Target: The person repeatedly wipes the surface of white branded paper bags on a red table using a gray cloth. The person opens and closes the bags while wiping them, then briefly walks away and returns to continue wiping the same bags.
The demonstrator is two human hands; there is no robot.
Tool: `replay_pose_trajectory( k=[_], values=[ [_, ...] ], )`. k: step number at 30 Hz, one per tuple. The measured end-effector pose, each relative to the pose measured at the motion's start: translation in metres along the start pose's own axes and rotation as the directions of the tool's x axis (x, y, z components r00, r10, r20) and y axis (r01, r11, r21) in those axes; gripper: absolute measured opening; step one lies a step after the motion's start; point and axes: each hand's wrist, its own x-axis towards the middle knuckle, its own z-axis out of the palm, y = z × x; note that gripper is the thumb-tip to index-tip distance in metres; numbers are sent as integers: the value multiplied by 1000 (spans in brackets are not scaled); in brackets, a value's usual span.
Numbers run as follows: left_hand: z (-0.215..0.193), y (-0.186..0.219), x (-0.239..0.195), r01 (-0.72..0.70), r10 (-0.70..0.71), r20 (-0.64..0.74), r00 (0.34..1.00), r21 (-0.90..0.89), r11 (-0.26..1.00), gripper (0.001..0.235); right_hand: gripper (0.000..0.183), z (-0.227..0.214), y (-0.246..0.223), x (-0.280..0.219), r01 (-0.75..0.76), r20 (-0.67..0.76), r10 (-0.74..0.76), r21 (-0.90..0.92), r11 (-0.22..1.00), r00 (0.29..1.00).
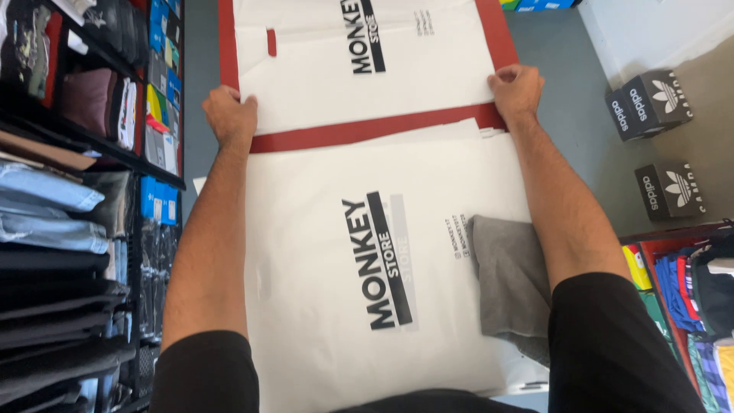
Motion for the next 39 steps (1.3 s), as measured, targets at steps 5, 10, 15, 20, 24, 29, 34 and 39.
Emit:
replay_pose_trajectory(
  k=[5,10,15,20,24,29,34,39],
  values=[
    [-64,30,-52,-86,83,52,995,48,995,36,25,-50,-3,-16,188,126,-186,-6,982,974],
    [-179,-10,-172,-440,394,326,859,77,895,30,58,-198,-57,-198,620,558,-563,108,777,609],
    [-210,-69,-319,-564,510,304,804,119,818,58,103,-206,27,-324,572,722,-201,-313,758,662],
    [-185,-57,-354,-662,457,566,687,225,715,89,56,-202,52,-345,529,202,-513,-36,848,835],
    [-167,-67,-344,-772,513,600,613,320,549,92,46,-236,53,-348,565,-297,-539,3,825,789],
    [-160,-65,-328,-805,538,621,571,292,517,92,48,-268,48,-360,503,-449,-364,243,829,816],
    [-157,-62,-318,-855,611,605,510,279,438,92,54,-266,55,-371,379,-415,-278,182,908,866],
    [-160,-61,-311,-876,623,632,461,210,434,97,52,-251,34,-372,360,-336,-315,78,930,887]
  ],
)
